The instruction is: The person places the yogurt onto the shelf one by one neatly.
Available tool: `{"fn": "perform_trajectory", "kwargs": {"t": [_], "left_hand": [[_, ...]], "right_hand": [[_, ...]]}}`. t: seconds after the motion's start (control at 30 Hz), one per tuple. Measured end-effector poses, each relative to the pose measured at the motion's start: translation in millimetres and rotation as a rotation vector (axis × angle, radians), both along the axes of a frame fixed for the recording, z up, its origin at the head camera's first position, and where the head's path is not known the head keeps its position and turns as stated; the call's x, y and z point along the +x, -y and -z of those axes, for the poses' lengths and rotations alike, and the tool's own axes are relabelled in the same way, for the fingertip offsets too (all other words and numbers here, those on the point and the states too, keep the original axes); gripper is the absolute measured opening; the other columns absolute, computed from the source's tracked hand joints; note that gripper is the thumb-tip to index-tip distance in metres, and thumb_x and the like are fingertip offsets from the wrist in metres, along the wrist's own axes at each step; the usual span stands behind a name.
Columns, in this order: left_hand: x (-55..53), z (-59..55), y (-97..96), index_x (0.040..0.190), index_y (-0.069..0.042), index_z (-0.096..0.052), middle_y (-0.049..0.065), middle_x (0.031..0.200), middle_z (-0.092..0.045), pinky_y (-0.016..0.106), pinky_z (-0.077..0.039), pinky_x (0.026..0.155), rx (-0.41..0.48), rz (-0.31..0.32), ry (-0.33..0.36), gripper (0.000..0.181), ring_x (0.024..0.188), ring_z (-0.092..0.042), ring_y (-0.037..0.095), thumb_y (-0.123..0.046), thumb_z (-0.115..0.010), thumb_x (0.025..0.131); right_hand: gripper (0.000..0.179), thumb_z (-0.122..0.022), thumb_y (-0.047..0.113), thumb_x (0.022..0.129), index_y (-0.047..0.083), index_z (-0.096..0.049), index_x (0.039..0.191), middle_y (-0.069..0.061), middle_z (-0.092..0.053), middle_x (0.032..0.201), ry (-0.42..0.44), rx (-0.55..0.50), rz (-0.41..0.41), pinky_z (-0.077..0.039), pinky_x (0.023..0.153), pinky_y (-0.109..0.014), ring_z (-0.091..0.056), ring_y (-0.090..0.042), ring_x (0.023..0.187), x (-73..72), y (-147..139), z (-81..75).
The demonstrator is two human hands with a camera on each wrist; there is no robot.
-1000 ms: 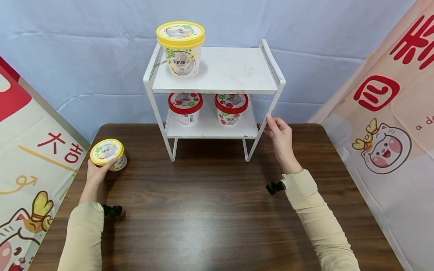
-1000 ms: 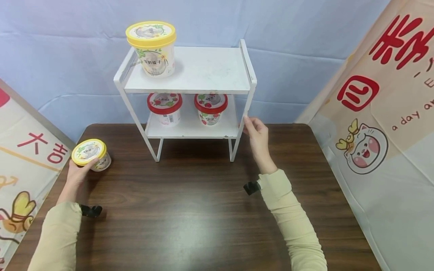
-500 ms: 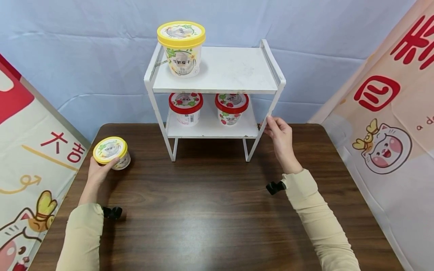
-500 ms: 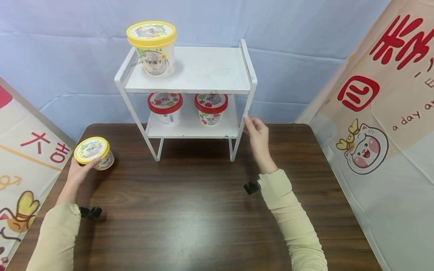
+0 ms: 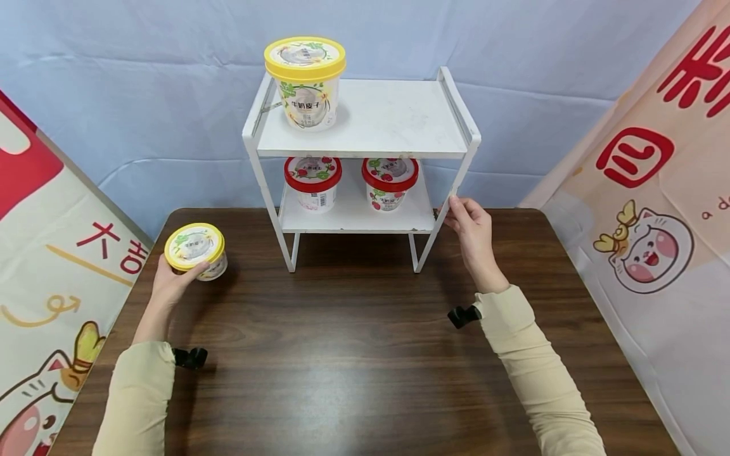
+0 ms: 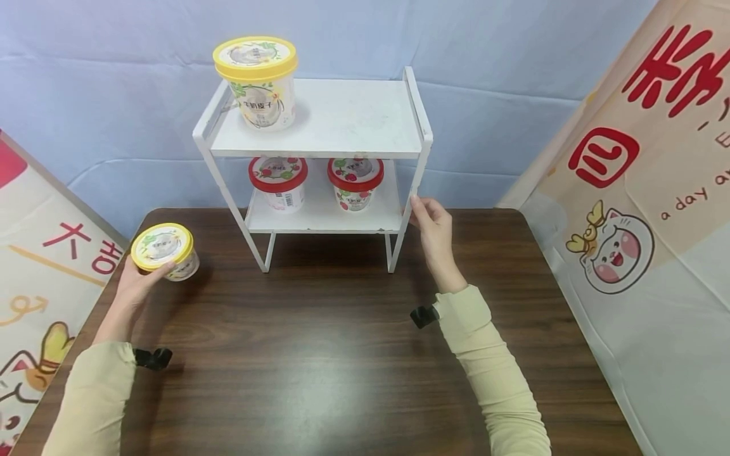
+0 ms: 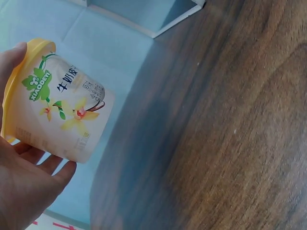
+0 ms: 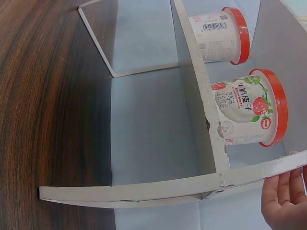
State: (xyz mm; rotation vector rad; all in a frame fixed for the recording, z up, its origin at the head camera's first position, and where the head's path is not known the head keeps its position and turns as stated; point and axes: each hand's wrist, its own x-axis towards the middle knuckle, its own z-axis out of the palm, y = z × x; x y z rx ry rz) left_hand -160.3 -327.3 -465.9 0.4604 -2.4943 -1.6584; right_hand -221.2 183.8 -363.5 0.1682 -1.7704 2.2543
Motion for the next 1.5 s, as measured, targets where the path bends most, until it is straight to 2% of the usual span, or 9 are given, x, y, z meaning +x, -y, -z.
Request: {"fn": "perform_trajectory", "kwargs": {"t": [0.2, 0.5, 0.73, 0.8, 0.87, 0.97, 1.03, 1.27, 1.5], "left_hand": [[1.5, -3.8, -3.6, 0.142, -0.005, -0.012, 0.011, 0.126, -0.031, 0.046, -0.026, 0.101, 0.022, 0.019, -0.011, 0.083, 0.121, -0.027, 0.029, -0.029, -0.066, 0.083], [5.8, -12.5, -11.3, 0.142, -0.003, -0.011, 0.02, 0.131, -0.027, 0.05, -0.027, 0.099, -0.013, 0.072, -0.011, 0.084, 0.123, -0.027, 0.034, -0.027, -0.066, 0.083], [8.3, -18.1, -18.4, 0.141, 0.0, -0.013, 0.023, 0.132, -0.027, 0.053, -0.026, 0.1, -0.039, 0.109, -0.031, 0.084, 0.123, -0.027, 0.037, -0.026, -0.067, 0.083], [9.2, -19.1, -20.3, 0.14, 0.001, -0.013, 0.021, 0.129, -0.029, 0.048, -0.03, 0.098, -0.053, 0.119, -0.031, 0.083, 0.121, -0.029, 0.035, -0.026, -0.067, 0.083], [10.1, -19.8, -21.8, 0.14, 0.001, -0.014, 0.018, 0.127, -0.032, 0.035, -0.035, 0.095, -0.05, 0.134, -0.037, 0.081, 0.119, -0.031, 0.031, -0.024, -0.066, 0.083], [10.9, -19.6, -23.0, 0.139, 0.001, -0.016, 0.01, 0.122, -0.034, 0.014, -0.037, 0.082, -0.056, 0.153, -0.05, 0.079, 0.113, -0.036, 0.022, -0.021, -0.067, 0.083], [12.0, -20.2, -24.0, 0.138, 0.001, -0.016, 0.009, 0.122, -0.035, 0.009, -0.036, 0.076, -0.062, 0.16, -0.056, 0.078, 0.111, -0.037, 0.017, -0.02, -0.067, 0.083], [16.7, -24.6, -31.3, 0.139, 0.0, -0.017, 0.011, 0.123, -0.035, 0.008, -0.035, 0.076, -0.084, 0.189, -0.063, 0.079, 0.107, -0.038, 0.011, -0.019, -0.068, 0.082], [22.1, -29.2, -38.9, 0.14, 0.0, -0.019, 0.011, 0.123, -0.036, 0.014, -0.033, 0.08, -0.093, 0.212, -0.087, 0.079, 0.106, -0.037, 0.008, -0.016, -0.069, 0.08]], "right_hand": [[0.017, -0.054, 0.015, 0.092, 0.004, -0.059, 0.08, 0.0, -0.064, 0.078, 0.001, -0.004, 0.001, -0.052, 0.071, -0.024, -0.062, -0.011, 0.075, 0.0, 0.5, -0.3], [0.016, -0.054, 0.014, 0.092, 0.005, -0.06, 0.08, -0.001, -0.064, 0.078, 0.001, -0.011, 0.002, -0.052, 0.071, -0.024, -0.061, -0.012, 0.074, 0.1, 0.2, -0.4], [0.017, -0.054, 0.016, 0.092, 0.003, -0.06, 0.082, 0.0, -0.063, 0.079, -0.003, 0.006, -0.005, -0.051, 0.072, -0.024, -0.061, -0.012, 0.076, 0.9, -0.6, 0.4], [0.018, -0.055, 0.017, 0.092, 0.003, -0.06, 0.082, 0.0, -0.063, 0.08, -0.007, 0.01, -0.01, -0.051, 0.073, -0.024, -0.061, -0.012, 0.076, 1.1, -1.0, 0.7], [0.018, -0.055, 0.017, 0.092, 0.003, -0.061, 0.082, -0.001, -0.063, 0.08, -0.011, 0.002, -0.018, -0.051, 0.073, -0.024, -0.061, -0.012, 0.076, 1.1, -1.3, 0.6], [0.017, -0.055, 0.016, 0.092, 0.004, -0.061, 0.081, 0.0, -0.063, 0.08, -0.013, -0.002, -0.019, -0.051, 0.073, -0.024, -0.061, -0.012, 0.076, 0.3, -1.1, 0.6], [0.017, -0.054, 0.016, 0.092, 0.004, -0.06, 0.081, 0.0, -0.064, 0.079, -0.014, -0.003, -0.018, -0.051, 0.073, -0.025, -0.061, -0.012, 0.076, 0.0, -0.7, 0.6], [0.017, -0.054, 0.016, 0.092, 0.004, -0.06, 0.082, 0.0, -0.063, 0.079, -0.007, 0.012, -0.008, -0.051, 0.072, -0.024, -0.061, -0.012, 0.076, -0.7, -0.1, 0.5], [0.016, -0.054, 0.015, 0.092, 0.003, -0.059, 0.083, 0.0, -0.063, 0.08, -0.004, 0.015, -0.006, -0.051, 0.072, -0.024, -0.061, -0.012, 0.076, -0.9, -0.2, 0.4]]}}
